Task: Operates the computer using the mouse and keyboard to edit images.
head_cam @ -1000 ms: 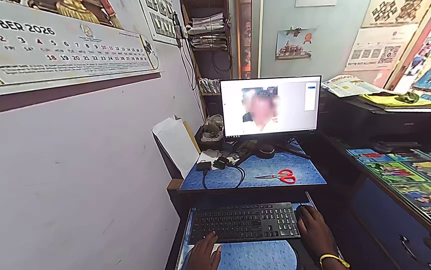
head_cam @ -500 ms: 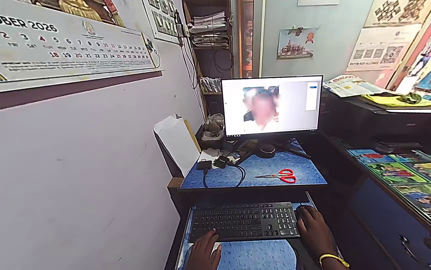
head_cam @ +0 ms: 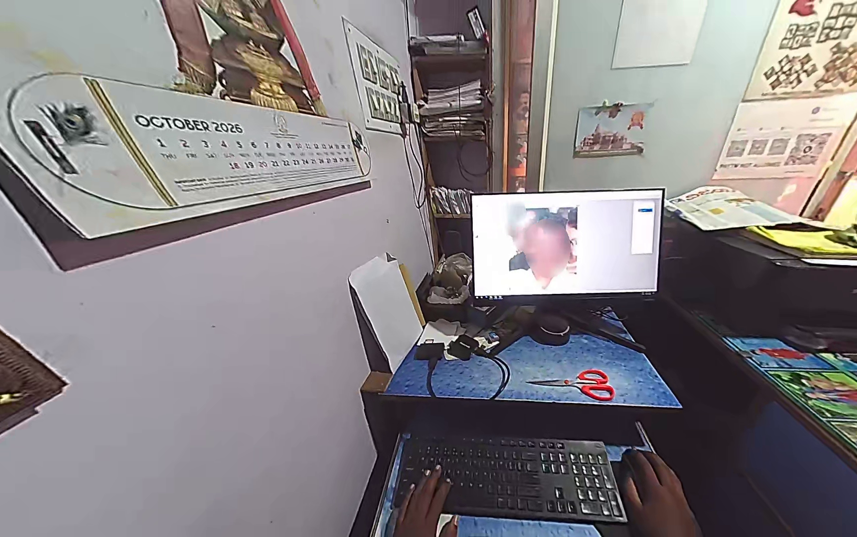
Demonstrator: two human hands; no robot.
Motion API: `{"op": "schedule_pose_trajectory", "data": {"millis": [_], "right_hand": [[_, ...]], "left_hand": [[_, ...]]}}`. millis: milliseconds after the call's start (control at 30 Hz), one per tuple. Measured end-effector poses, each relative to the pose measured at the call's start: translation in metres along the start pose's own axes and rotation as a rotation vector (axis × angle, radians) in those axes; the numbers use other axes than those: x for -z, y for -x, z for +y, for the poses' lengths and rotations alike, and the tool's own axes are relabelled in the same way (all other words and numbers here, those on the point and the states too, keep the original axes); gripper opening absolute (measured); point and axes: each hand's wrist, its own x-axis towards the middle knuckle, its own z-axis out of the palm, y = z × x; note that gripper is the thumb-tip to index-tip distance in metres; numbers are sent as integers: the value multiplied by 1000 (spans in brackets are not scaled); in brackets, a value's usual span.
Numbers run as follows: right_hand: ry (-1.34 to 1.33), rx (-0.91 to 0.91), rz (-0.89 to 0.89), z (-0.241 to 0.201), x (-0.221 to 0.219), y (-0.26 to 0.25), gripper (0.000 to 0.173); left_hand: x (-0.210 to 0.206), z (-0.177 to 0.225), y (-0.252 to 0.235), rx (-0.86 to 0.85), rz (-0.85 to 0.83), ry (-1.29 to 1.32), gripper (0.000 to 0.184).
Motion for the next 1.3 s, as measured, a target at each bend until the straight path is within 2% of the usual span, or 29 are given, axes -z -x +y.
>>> {"op": "schedule_pose_trajectory", "data": {"millis": [200, 533, 700, 800, 867, 1067, 1300], "right_hand": [[18, 18, -73, -3, 5, 3, 50], [10, 16, -17, 3, -5, 2, 51], [12, -16, -31, 0, -2, 1, 52], [0, -19, -19, 3, -5, 2, 51], [-10, -7, -39, 6, -5, 1, 49], [10, 126, -93, 7, -4, 1, 44], [14, 151, -57, 8, -5, 2, 42]], "left_hand": [[1, 4, 4, -95, 141, -52, 36], [-8, -1, 5, -167, 252, -63, 34], [-1, 5, 6, -120, 200, -94, 37], [-2, 4, 5, -92, 3, -96, 51], [-2, 6, 3, -89, -58, -102, 55], [1, 8, 2, -58, -88, -141, 55], [2, 8, 0, -40, -139, -144, 56]]}}
